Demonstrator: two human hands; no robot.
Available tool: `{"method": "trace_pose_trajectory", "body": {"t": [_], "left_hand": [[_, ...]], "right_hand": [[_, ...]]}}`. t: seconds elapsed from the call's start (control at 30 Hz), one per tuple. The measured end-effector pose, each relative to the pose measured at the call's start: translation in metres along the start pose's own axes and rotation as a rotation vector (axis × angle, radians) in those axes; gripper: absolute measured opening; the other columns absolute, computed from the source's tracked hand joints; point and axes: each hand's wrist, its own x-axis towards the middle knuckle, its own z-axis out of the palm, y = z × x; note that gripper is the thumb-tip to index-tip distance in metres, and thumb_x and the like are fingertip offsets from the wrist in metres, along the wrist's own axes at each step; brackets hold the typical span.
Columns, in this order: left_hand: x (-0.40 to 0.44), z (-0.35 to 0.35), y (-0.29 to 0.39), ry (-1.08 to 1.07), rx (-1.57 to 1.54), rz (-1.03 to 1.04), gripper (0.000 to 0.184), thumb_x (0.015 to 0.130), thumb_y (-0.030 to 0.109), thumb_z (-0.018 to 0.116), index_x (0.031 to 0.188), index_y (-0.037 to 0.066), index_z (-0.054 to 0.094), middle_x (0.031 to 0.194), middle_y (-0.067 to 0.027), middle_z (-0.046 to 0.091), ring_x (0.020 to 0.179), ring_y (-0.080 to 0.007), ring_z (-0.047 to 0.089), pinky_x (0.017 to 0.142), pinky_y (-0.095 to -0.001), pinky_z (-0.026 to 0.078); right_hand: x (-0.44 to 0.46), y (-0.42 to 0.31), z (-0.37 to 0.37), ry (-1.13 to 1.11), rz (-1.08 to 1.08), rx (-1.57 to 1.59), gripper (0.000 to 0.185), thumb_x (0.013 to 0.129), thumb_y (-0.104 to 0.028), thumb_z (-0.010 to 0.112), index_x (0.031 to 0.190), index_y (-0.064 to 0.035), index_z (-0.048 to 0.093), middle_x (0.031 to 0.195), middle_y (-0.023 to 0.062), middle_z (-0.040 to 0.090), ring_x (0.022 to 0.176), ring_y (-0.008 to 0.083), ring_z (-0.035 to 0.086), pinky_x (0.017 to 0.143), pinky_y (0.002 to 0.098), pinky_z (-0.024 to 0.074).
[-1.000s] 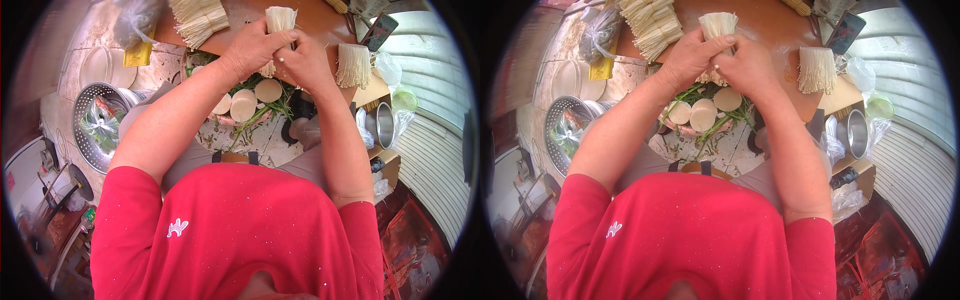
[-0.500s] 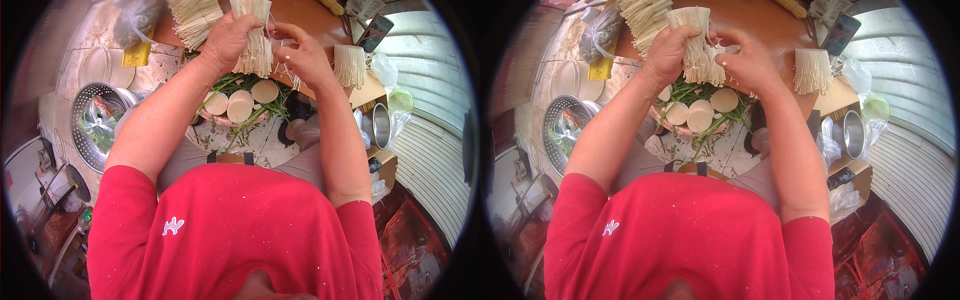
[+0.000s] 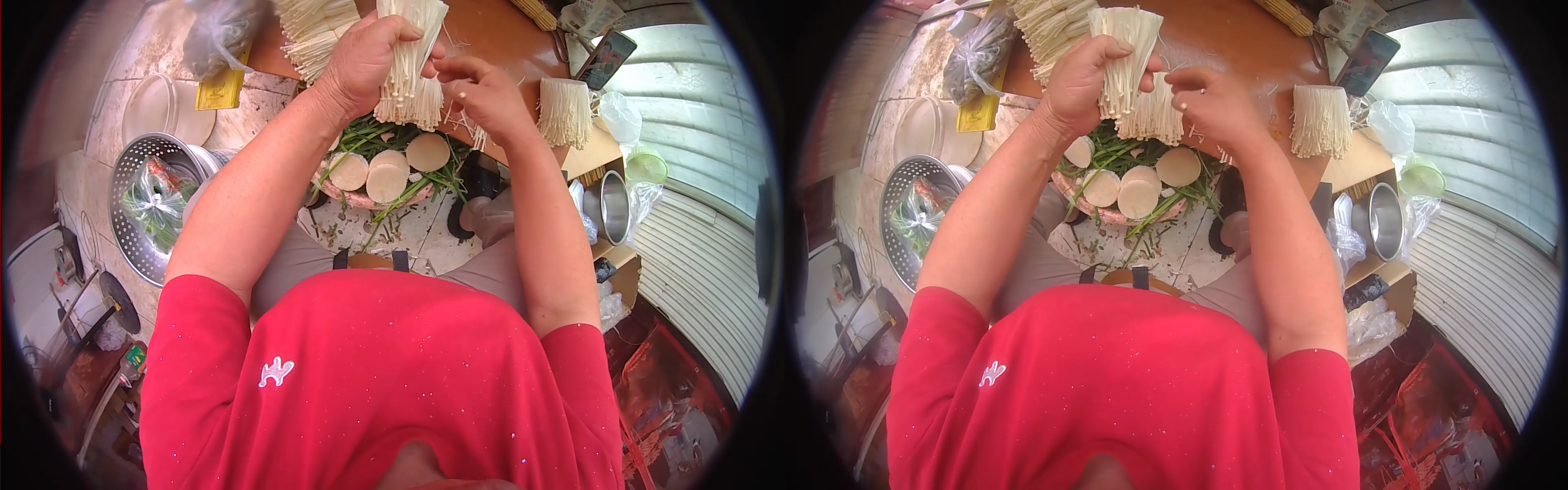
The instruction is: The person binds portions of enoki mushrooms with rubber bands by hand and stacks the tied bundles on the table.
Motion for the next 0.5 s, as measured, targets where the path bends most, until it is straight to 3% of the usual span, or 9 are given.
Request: {"method": "trace_pose_trajectory", "body": {"t": [0.07, 0.17, 0.2, 0.27, 0.5], "left_hand": [[-0.005, 0.007, 0.000, -0.043, 0.027, -0.022, 0.033, 0.087, 0.016, 0.047, 0.111, -0.005, 0.055, 0.091, -0.0138, 0.066, 0.075, -0.0184, 0.065, 0.069, -0.0315, 0.056], [-0.013, 0.016, -0.003, -0.149, 0.088, -0.115, 0.033, 0.087, 0.014, 0.048, 0.113, -0.006, 0.055, 0.091, -0.0137, 0.066, 0.072, -0.0178, 0.065, 0.061, -0.0284, 0.056], [-0.014, 0.019, -0.007, -0.151, 0.089, -0.119, 0.033, 0.087, 0.014, 0.048, 0.113, -0.006, 0.055, 0.091, -0.0137, 0.066, 0.072, -0.0178, 0.065, 0.061, -0.0284, 0.056], [-0.016, 0.024, -0.014, -0.104, 0.062, -0.144, 0.034, 0.086, 0.014, 0.050, 0.114, -0.005, 0.054, 0.095, -0.0133, 0.065, 0.073, -0.0186, 0.066, 0.063, -0.0291, 0.056], [-0.008, 0.025, -0.026, -0.154, 0.174, -0.107, 0.035, 0.088, 0.017, 0.060, 0.118, -0.001, 0.054, 0.103, -0.0097, 0.064, 0.084, -0.0156, 0.065, 0.070, -0.0276, 0.056]], "right_hand": [[-0.010, -0.012, -0.015, 0.083, -0.143, 0.385, 0.041, 0.079, -0.020, 0.067, 0.114, -0.0007, 0.063, 0.094, 0.0090, 0.066, 0.071, 0.0089, 0.057, 0.059, 0.0229, 0.0453], [-0.022, -0.026, -0.024, 0.062, -0.116, 0.467, 0.039, 0.080, -0.020, 0.069, 0.112, 0.0010, 0.063, 0.086, 0.0047, 0.065, 0.064, 0.0056, 0.053, 0.053, 0.0197, 0.0401], [-0.026, -0.027, -0.021, 0.065, -0.113, 0.470, 0.039, 0.080, -0.020, 0.069, 0.112, 0.0010, 0.063, 0.086, 0.0047, 0.065, 0.064, 0.0056, 0.053, 0.053, 0.0197, 0.0401], [-0.029, -0.030, -0.012, 0.134, -0.114, 0.397, 0.027, 0.081, -0.018, 0.072, 0.103, -0.0029, 0.066, 0.070, -0.0025, 0.056, 0.058, 0.0039, 0.046, 0.047, 0.0179, 0.0313], [-0.027, -0.021, -0.018, 0.207, -0.027, 0.385, 0.023, 0.080, -0.017, 0.074, 0.096, -0.0038, 0.066, 0.067, -0.0038, 0.056, 0.055, 0.0032, 0.046, 0.046, 0.0180, 0.0307]]}}
